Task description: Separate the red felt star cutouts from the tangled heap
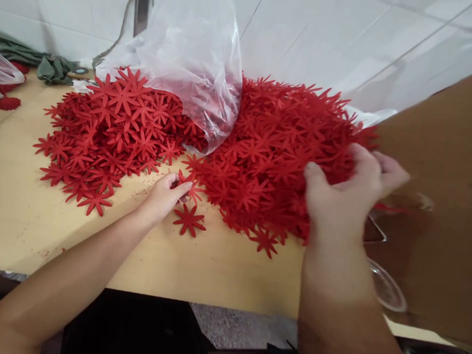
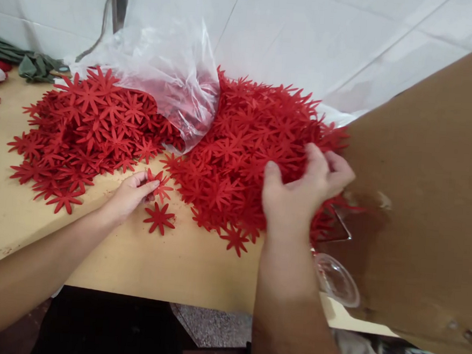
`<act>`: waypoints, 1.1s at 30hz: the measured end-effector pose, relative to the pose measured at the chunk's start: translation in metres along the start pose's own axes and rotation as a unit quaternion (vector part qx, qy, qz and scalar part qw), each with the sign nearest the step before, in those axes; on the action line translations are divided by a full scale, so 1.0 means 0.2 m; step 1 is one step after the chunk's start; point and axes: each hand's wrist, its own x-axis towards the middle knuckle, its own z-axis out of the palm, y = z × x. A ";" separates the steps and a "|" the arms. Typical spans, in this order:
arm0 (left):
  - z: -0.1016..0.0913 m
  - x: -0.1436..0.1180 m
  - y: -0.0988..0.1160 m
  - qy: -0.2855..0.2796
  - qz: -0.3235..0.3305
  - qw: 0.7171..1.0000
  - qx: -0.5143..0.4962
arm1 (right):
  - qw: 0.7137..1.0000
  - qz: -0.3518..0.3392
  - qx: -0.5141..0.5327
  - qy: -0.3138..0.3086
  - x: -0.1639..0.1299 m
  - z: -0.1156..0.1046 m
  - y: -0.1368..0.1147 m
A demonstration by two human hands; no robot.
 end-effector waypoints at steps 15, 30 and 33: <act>-0.01 0.00 0.01 -0.017 -0.026 0.999 -0.036 | 0.970 0.094 0.051 -0.218 -0.22 0.44 -0.19; -0.02 0.00 0.02 -0.021 -0.072 0.994 -0.085 | 0.936 -0.007 -0.351 0.017 0.04 0.12 -0.02; -0.02 0.00 0.02 -0.023 -0.064 0.996 -0.053 | 0.938 -0.082 -0.335 -0.021 -0.02 0.19 -0.10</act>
